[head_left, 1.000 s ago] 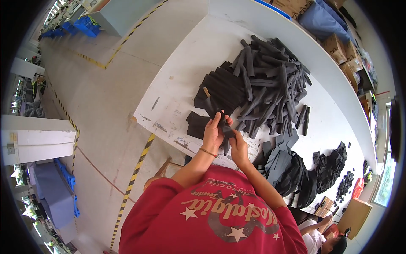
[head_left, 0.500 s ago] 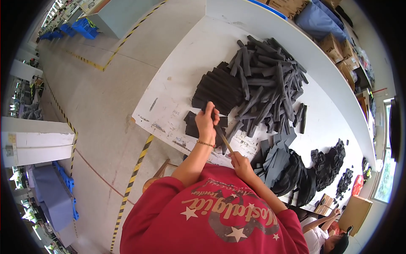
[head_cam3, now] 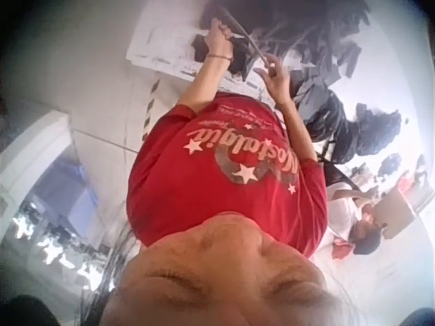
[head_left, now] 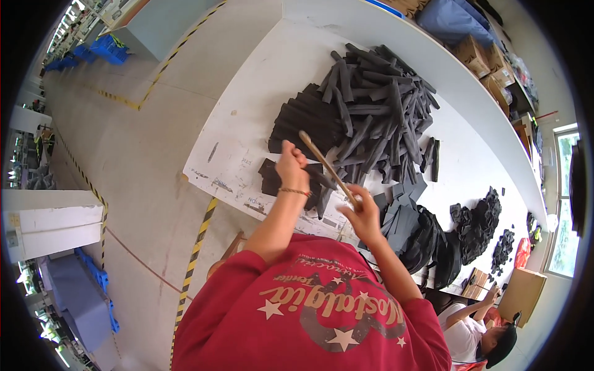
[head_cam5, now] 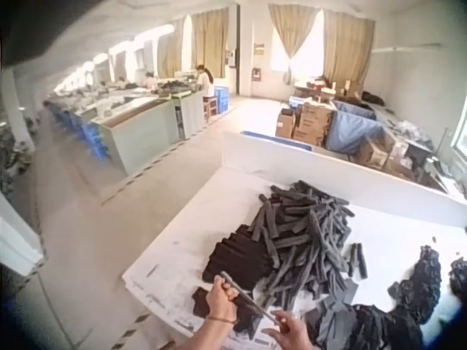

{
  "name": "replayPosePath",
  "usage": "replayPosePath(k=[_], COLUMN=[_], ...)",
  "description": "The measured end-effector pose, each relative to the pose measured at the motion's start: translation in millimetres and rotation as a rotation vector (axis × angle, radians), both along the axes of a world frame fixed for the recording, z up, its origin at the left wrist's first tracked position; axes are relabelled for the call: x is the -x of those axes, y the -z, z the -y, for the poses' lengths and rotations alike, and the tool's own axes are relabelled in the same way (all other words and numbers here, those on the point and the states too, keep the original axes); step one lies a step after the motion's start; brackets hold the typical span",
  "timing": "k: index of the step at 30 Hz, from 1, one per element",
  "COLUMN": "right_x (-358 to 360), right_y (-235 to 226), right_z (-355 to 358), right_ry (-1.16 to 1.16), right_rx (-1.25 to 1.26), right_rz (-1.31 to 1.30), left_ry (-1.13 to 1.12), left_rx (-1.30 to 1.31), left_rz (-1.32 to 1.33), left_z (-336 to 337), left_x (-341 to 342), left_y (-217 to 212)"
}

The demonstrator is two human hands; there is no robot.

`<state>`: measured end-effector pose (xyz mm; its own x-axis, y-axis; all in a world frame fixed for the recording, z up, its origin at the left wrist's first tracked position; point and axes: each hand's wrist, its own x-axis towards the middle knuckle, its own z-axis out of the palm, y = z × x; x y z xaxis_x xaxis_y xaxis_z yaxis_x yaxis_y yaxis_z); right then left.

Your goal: Using a wooden stick to separate and organize piles of black foam pieces on a workbench.

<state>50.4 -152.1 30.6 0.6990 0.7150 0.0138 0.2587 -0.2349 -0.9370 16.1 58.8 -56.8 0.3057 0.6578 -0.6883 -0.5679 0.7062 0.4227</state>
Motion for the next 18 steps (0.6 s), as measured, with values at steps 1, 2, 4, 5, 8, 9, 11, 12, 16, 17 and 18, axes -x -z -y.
replayPosePath(k=[1, 2, 4, 5, 8, 9, 11, 12, 16, 17, 18], right_x=[-3.6, -7.4, -17.6, -28.4, -50.2, -55.6, -64.5, -68.7, -122.1, -149.4, -178.6], right_y=[14.2, 23.5, 16.5, 21.8, 15.2, 15.5, 6.9, 3.9, -25.5, -27.7, -28.5], right_z=[-17.2, -30.9, -40.8, -38.8, -34.6, -31.0, -34.3, -35.8, -39.2, -33.2, -15.2], right_ry=[0.018, 0.029, 0.105, 0.098, -0.1, -0.059, 0.044, 0.144, 0.676, 0.743, 0.638], right_rx=[-0.054, -0.111, -0.075, -0.064, 0.035, -0.003, -0.08, -0.112, -0.294, -0.348, -0.188], right_rz=[0.133, 0.263, 0.036, -0.009, 0.131, 0.07, -0.004, 0.043, -0.121, -0.092, 0.0], left_ry=[0.084, 0.159, 0.246, 0.498, 1.304, 1.235, 1.188, 1.15, 1.221, 1.226, 1.26], left_rx=[0.05, 0.096, 0.067, -0.33, -0.785, -0.706, -0.706, -0.708, -0.808, -0.808, -0.918], left_rz=[0.036, 0.068, 0.066, 0.058, 0.039, 0.173, 0.128, 0.085, 0.058, 0.06, -0.031], left_z=[15.1, 25.6, 36.5, 45.2, 49.6, 59.3, 71.7, 80.1, 111.4, 113.3, 111.5], left_x=[-4.2, -2.7, 6.9, 9.2, 26.6, 24.0, 23.6, 25.0, 52.3, 63.4, 74.8], left_y=[-5.1, -10.4, -20.4, -35.1, -35.5, -39.9, -44.7, -46.0, -27.6, -15.7, 2.1])
